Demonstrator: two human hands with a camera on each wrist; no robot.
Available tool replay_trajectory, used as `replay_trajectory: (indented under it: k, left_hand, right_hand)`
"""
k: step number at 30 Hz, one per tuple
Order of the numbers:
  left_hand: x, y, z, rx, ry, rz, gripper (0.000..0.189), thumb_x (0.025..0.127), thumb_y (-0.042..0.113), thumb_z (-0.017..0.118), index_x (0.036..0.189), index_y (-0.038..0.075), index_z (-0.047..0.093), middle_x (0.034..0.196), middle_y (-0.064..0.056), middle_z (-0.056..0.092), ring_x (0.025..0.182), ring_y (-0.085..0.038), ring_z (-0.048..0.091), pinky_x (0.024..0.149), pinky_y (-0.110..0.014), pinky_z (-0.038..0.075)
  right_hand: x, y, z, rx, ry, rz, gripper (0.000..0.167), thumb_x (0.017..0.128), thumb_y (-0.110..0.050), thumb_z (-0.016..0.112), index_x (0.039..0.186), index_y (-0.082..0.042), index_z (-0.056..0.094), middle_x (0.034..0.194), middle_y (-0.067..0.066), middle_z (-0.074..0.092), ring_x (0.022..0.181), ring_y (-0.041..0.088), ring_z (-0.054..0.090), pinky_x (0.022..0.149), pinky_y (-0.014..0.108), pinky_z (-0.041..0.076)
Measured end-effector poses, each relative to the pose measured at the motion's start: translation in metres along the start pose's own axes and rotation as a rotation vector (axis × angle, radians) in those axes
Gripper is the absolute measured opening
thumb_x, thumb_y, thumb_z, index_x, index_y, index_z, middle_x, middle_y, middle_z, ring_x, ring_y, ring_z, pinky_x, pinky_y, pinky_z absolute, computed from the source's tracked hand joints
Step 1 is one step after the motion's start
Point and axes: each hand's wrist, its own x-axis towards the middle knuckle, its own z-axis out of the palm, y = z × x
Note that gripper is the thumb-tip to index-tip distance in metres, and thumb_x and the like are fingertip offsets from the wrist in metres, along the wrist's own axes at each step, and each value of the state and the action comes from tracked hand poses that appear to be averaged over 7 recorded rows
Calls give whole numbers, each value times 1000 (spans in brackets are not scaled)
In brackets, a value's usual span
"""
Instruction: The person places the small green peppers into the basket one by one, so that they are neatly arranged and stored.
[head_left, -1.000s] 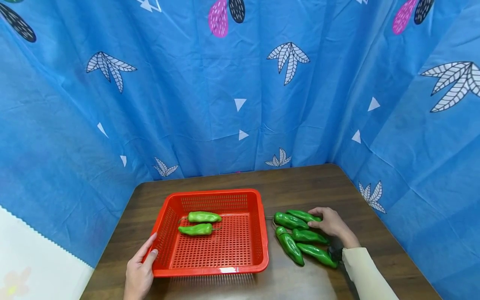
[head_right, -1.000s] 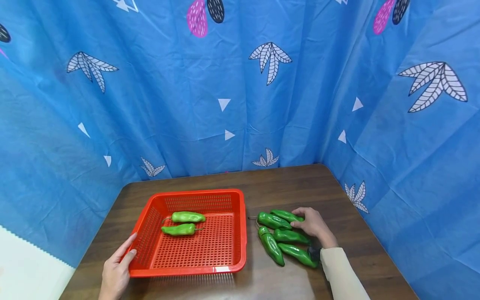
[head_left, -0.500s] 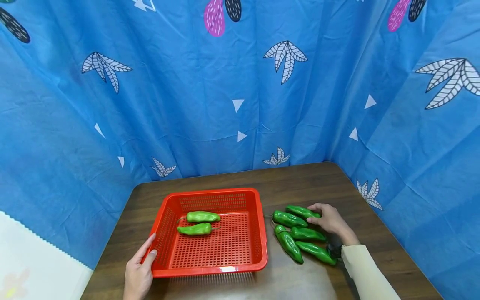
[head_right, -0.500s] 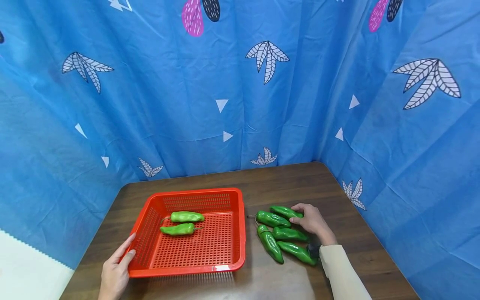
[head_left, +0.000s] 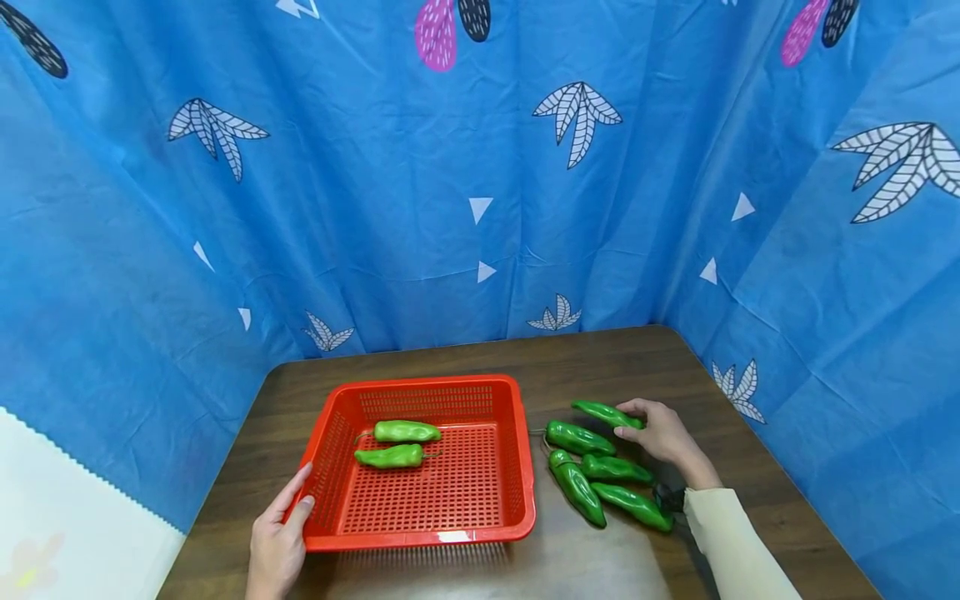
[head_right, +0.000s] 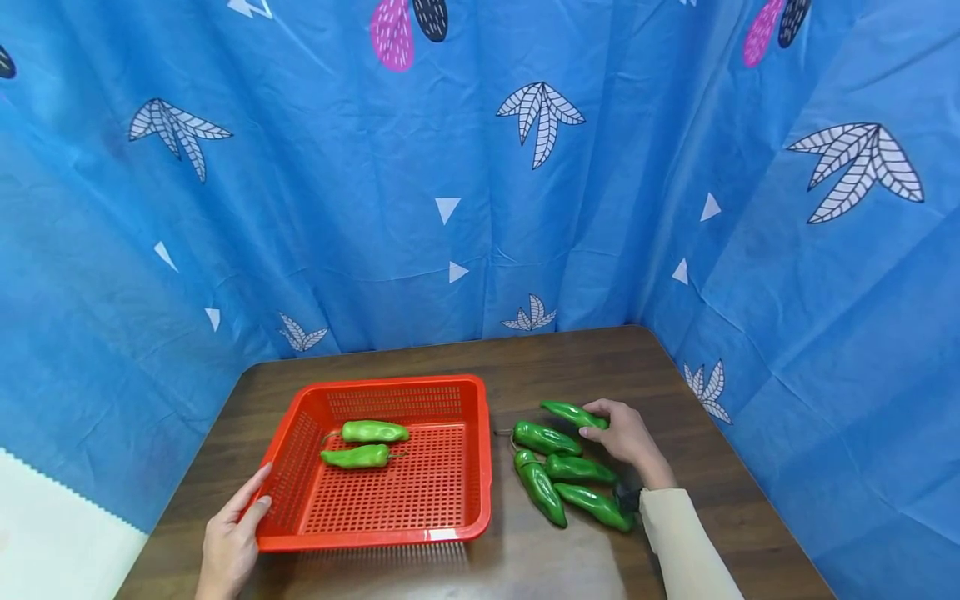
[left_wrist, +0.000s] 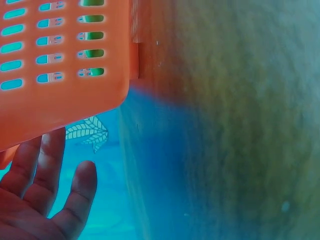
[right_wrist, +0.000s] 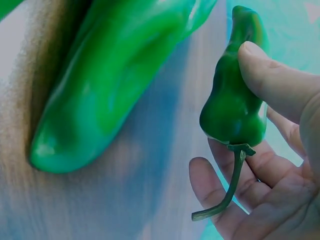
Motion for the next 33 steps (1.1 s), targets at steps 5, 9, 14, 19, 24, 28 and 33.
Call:
replay_trajectory:
  k: [5,9,14,19,24,28,33]
  left_hand:
    - [2,0,0,-4,-2,6,41,100,9,61,139,19,62,134,5,64,107,19,55,87,-2,44]
    - [3,3,-1,7,10,38,41,99,8,62,138,17,63,134,-1,65,107,20,54,87,-1,43]
    - [2,3,0,-3,10,36,41,99,7,62,138,16,63,134,-5,65,106,19,55,86,-2,44]
    - [-2,2,0,-21,6,18,41,99,6,61,138,16,63,133,-8,64,102,18,57,83,-3,46]
    - [-3,1,0,-35,8,37,41,98,4,61,138,15,63,134,-10,64,105,18,57,86,-2,45]
    - [-4,1,0,-32,-14,18,42,100,5,58,140,18,61,139,-14,61,110,20,53,89,-2,43]
    - [-1,3,1,-7,-25,-13,44,100,7,57,142,24,59,142,-9,60,113,20,49,90,0,40]
  right_hand:
    - [1,-3,-5,2,9,-19,41,94,-21,71,131,-6,62,130,21,62,117,42,58,93,49,51]
    - [3,-9,-11,-9,20,-30,43,95,-23,70,134,-9,60,130,19,62,118,41,57,93,48,51]
    - [5,-17,-18,-21,54,-54,43,95,-23,70,134,-11,60,126,15,63,110,36,60,89,43,53]
    - [5,-26,-22,-24,76,-73,43,94,-24,71,134,-12,60,124,14,65,103,29,63,84,39,54]
    - [9,-42,-24,-14,87,-103,45,95,-25,70,136,-12,59,127,16,63,104,31,63,83,38,54]
    - [14,-57,-26,-12,99,-132,44,94,-23,71,135,-11,60,125,15,64,102,30,64,81,39,54]
    - [23,-72,-28,-20,115,-168,45,93,-23,73,135,-11,61,122,14,67,99,28,65,78,40,53]
